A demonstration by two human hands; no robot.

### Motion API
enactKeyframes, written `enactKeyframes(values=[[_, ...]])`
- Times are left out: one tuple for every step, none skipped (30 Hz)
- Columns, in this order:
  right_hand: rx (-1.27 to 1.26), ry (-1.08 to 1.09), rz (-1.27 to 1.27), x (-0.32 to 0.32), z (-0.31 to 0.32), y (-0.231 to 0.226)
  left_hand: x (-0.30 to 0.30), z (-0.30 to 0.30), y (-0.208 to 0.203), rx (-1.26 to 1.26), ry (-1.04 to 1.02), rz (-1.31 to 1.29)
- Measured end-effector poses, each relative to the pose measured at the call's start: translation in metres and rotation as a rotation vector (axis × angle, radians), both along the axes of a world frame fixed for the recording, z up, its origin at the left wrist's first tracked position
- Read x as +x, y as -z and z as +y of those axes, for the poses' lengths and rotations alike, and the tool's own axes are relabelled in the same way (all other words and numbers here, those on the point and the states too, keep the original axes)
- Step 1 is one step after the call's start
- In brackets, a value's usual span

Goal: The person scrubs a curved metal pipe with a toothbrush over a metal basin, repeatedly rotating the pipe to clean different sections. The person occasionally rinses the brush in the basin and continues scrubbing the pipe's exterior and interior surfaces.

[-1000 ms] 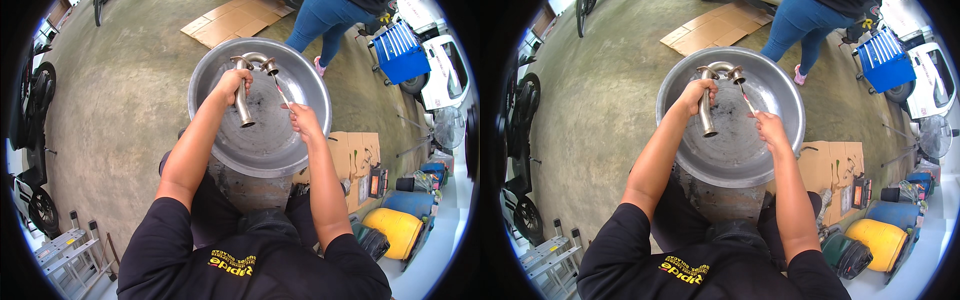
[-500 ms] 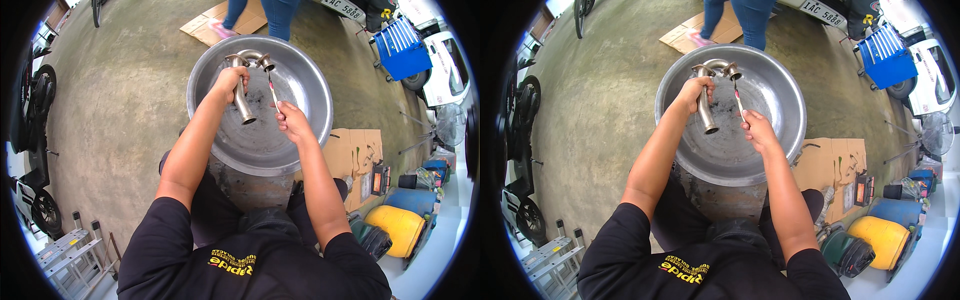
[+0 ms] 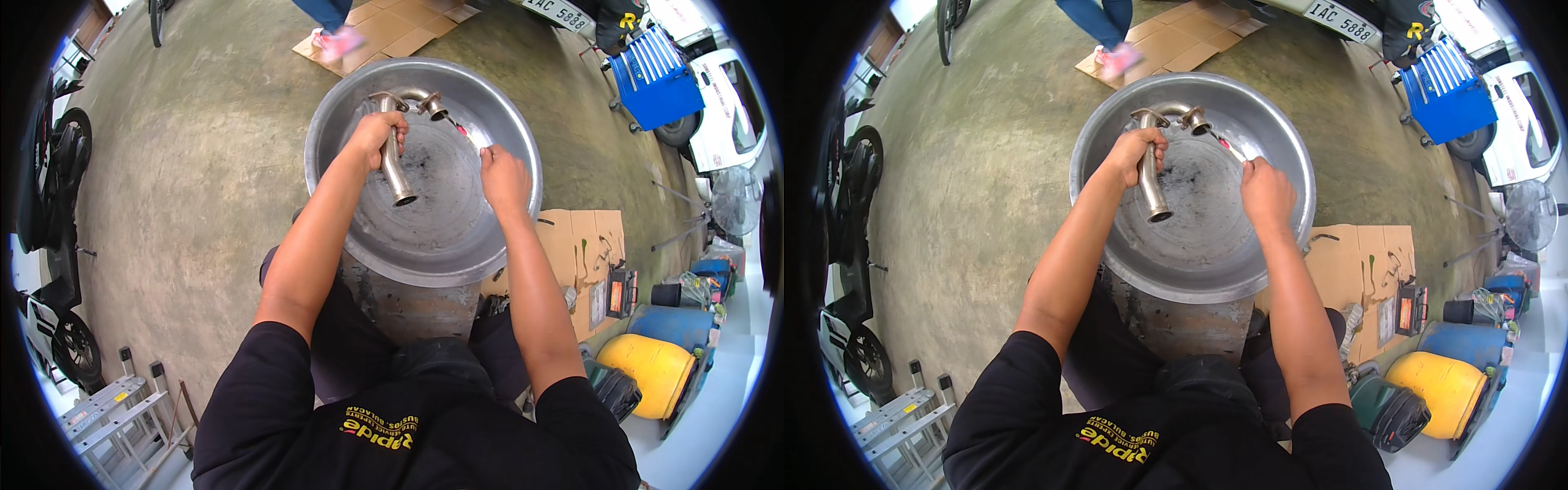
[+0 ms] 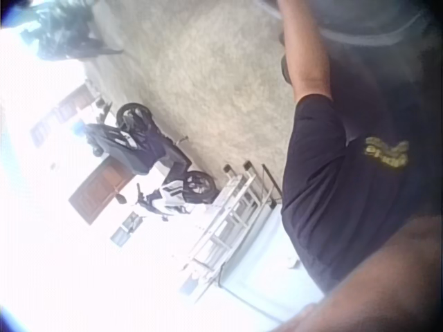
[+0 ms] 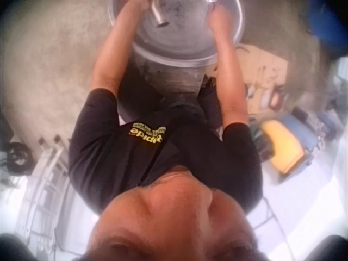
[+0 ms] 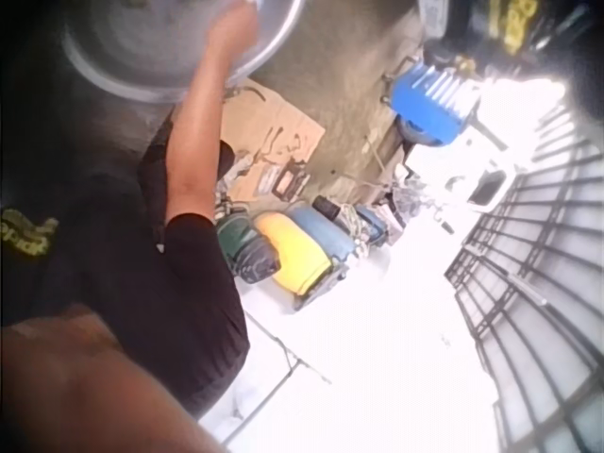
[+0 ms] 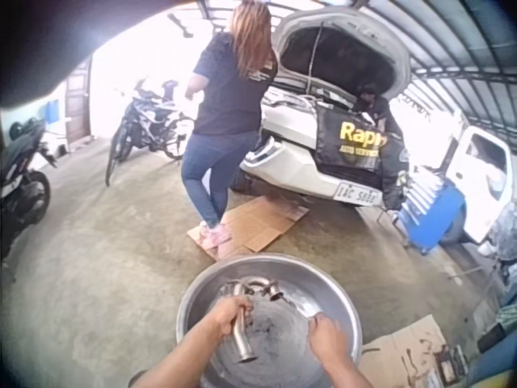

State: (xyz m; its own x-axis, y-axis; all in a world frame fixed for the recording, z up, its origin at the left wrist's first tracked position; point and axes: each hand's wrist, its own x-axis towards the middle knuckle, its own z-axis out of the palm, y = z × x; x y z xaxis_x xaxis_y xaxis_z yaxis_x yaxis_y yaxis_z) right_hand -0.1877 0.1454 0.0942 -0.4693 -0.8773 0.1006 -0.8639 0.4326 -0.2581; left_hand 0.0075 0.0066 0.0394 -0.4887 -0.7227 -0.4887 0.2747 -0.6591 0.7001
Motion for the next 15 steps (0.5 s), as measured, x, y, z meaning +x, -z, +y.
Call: enactKeyframes(values=[[-0.049, -0.002, 0.109, 0.007, 0.001, -0.008, 0.001, 0.000, -0.001, -0.008, 0.014, -0.007], [-0.106, 0.006, 0.104, 0.008, 0.001, -0.007, 0.001, -0.001, -0.003, -0.015, 0.028, -0.015], [-0.161, 0.011, 0.096, 0.008, 0.001, -0.005, 0.000, 0.000, -0.005, -0.016, 0.021, -0.025], [-0.216, 0.016, 0.089, 0.008, 0.001, -0.003, -0.002, 0.001, -0.008, -0.016, 0.013, -0.036], [-0.193, 0.021, 0.051, 0.007, 0.002, -0.001, -0.002, 0.002, -0.010, -0.016, 0.004, -0.047], [-0.168, 0.023, 0.014, 0.004, 0.004, 0.001, -0.001, 0.000, -0.008, -0.005, 0.002, -0.041], [-0.143, 0.026, -0.023, 0.001, 0.006, 0.003, 0.000, -0.002, -0.005, 0.007, 0.000, -0.035], [-0.117, 0.025, -0.176, -0.007, 0.007, 0.014, 0.001, -0.004, -0.003, 0.018, -0.003, -0.029], [-0.096, 0.035, -0.324, -0.020, 0.009, 0.029, -0.002, -0.004, -0.002, 0.021, -0.002, -0.008], [-0.071, 0.035, -0.476, -0.021, 0.007, 0.032, -0.002, -0.005, -0.001, 0.025, -0.012, 0.011], [-0.019, 0.069, -0.659, -0.023, 0.008, 0.033, -0.001, -0.006, 0.000, 0.029, -0.022, 0.029], [0.039, 0.100, -0.843, -0.019, 0.010, 0.026, 0.000, -0.007, 0.001, 0.028, -0.025, 0.028], [0.099, 0.131, -1.026, -0.016, 0.010, 0.022, 0.001, -0.008, 0.001, 0.027, -0.027, 0.027], [0.135, 0.161, -1.166, -0.015, 0.008, 0.023, 0.003, -0.008, 0.002, 0.026, -0.030, 0.027], [0.165, 0.196, -1.303, -0.016, 0.008, 0.021, 0.003, -0.008, 0.002, 0.015, -0.014, 0.034]])
